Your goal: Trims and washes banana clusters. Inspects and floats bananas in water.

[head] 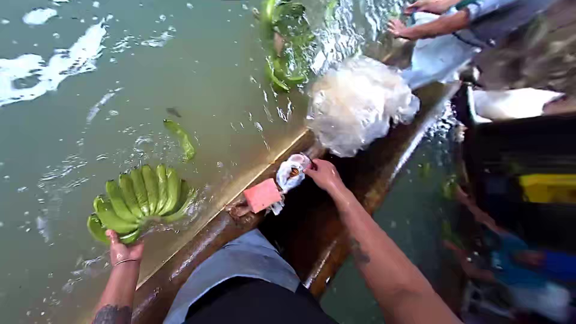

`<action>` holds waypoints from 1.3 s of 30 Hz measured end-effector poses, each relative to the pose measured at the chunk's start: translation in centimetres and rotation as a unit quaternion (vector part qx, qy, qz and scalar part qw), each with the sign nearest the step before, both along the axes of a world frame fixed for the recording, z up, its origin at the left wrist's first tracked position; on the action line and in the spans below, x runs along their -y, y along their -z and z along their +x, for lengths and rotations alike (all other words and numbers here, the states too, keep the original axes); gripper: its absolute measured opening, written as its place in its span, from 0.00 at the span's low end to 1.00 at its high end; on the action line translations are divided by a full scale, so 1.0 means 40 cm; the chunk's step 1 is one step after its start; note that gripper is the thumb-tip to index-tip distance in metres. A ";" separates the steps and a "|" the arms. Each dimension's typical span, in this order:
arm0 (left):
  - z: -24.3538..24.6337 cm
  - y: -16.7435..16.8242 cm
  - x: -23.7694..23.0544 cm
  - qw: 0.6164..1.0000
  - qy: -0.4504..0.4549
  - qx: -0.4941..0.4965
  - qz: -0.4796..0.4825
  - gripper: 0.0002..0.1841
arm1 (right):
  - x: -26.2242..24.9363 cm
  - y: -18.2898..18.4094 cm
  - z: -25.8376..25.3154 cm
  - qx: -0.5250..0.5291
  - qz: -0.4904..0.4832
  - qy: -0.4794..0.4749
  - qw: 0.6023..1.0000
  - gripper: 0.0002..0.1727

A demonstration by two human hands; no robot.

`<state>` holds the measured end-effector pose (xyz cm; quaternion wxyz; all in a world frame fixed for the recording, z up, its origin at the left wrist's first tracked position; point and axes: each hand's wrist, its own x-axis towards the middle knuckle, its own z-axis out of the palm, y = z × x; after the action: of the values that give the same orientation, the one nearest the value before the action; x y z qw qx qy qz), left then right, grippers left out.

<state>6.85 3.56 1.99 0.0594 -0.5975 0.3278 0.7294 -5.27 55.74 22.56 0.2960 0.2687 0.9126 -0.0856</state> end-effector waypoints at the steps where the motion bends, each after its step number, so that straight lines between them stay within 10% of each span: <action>1: 0.006 0.011 0.001 1.000 -0.009 0.005 -0.011 0.35 | -0.024 0.018 0.034 0.008 0.009 0.012 1.000 0.18; 9: 0.029 -0.050 -0.028 0.997 0.016 0.020 -0.074 0.32 | -0.052 0.239 0.159 -0.009 0.039 0.021 0.999 0.24; 18: 0.062 -0.064 -0.041 0.999 0.012 -0.006 -0.047 0.32 | -0.063 0.166 0.132 -0.083 0.027 0.059 0.994 0.23; 22: 0.042 -0.055 -0.039 0.999 0.019 -0.007 -0.039 0.31 | 0.061 0.115 0.070 -0.202 -0.101 0.161 0.961 0.17; 25: 0.019 -0.043 -0.037 0.999 0.038 -0.017 -0.029 0.31 | 0.230 0.140 -0.005 -0.097 -0.275 0.235 0.927 0.15; 30: -0.012 -0.037 -0.040 0.999 0.035 -0.034 -0.023 0.30 | 0.450 0.259 -0.138 0.074 -0.404 0.096 0.907 0.16; 39: -0.006 -0.010 -0.042 0.999 -0.005 0.004 -0.036 0.31 | 0.658 0.401 -0.266 0.212 -0.208 -0.231 0.927 0.32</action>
<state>6.63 5.23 2.39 0.0360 -0.6036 0.3505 0.7152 -15.90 29.42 6.52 0.5434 -0.0052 0.8271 -0.1436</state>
